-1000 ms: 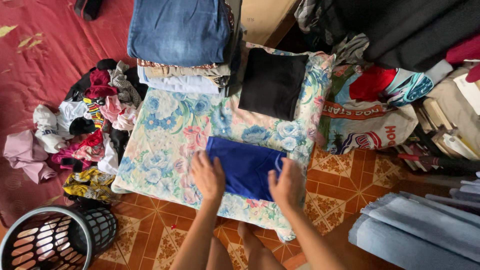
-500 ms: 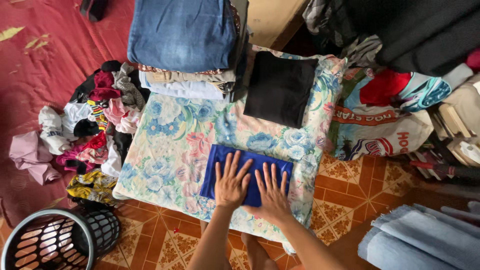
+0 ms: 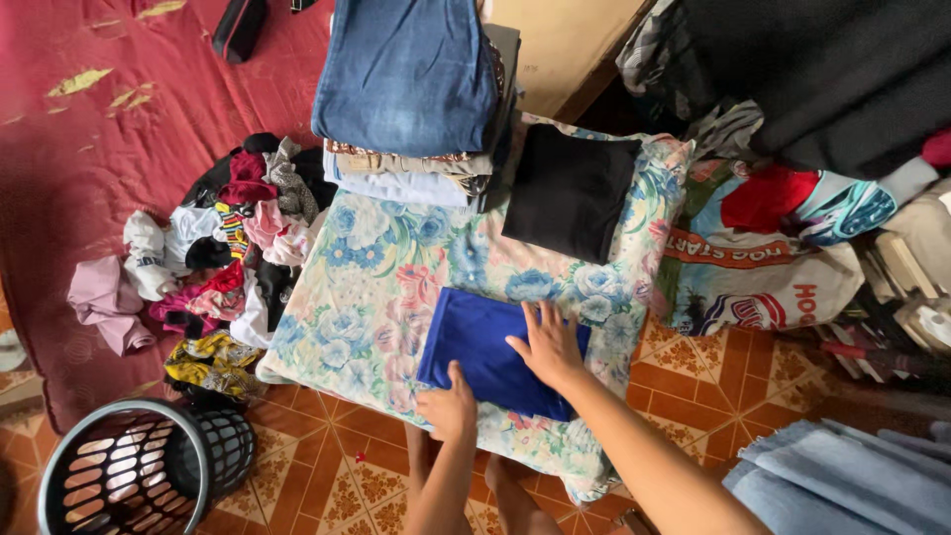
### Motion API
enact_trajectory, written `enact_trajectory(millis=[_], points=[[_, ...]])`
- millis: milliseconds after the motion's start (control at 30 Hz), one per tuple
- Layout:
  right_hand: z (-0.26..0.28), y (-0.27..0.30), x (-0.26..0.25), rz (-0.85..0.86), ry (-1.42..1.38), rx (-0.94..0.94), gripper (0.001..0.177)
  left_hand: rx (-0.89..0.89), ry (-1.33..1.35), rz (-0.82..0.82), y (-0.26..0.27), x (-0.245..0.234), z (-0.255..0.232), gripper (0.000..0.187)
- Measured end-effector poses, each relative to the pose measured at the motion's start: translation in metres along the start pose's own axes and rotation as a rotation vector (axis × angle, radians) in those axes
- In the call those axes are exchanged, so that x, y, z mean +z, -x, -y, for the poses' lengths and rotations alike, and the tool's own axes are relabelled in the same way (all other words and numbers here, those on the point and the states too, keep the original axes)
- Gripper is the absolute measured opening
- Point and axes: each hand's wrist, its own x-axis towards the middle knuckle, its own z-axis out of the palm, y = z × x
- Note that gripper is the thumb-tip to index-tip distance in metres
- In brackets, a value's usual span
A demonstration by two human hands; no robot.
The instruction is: The person folds several items of clothing one by one on a small table. They pick up a pair of jeans, a black shirt, a blue jersey, and a pink shirt from a pile on a nearby sofa, fold each item neatly, and place them in a stack on the table.
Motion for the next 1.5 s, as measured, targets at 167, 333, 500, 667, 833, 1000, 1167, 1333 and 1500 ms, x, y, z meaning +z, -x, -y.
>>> enact_trajectory(millis=[167, 333, 500, 667, 833, 1000, 1167, 1333, 1500], points=[[-0.030, -0.041, 0.025, 0.395, -0.231, 0.103, 0.083, 0.101, 0.174, 0.036, -0.006, 0.063, 0.017, 0.107], [-0.034, -0.060, 0.035, 0.741, -0.326, 0.116, 0.073, 0.122, 0.402, 0.037, -0.012, 0.090, 0.039, 0.084], [-0.013, -0.047, 0.003, 0.957, -0.814, 0.327, 0.067, 0.161, 0.906, 0.196, -0.006, 0.084, 0.052, 0.069], [-0.003, -0.030, -0.046, 0.916, -1.058, 0.495, 0.064, -0.102, 1.156, 0.899, -0.002, 0.060, 0.047, 0.062], [-0.029, -0.034, -0.081, 0.835, -1.227, 0.553, 0.060, -0.032, 0.921, 0.858, -0.003, 0.070, 0.012, 0.054], [-0.076, -0.050, -0.124, 0.681, -1.427, 0.527, 0.055, 0.391, 0.261, 0.417, -0.001, 0.084, -0.075, 0.058], [-0.112, -0.085, -0.184, 0.397, -1.396, 0.674, 0.059, 0.854, 0.245, 0.159, 0.040, 0.074, -0.215, 0.056], [-0.153, -0.141, -0.212, 0.104, -1.548, 0.670, 0.064, 1.147, 0.318, 0.282, 0.093, 0.055, -0.356, 0.046], [-0.203, -0.192, -0.132, -0.220, -1.385, 0.636, 0.073, 1.418, 0.343, 0.361, 0.075, 0.084, -0.419, 0.044]])
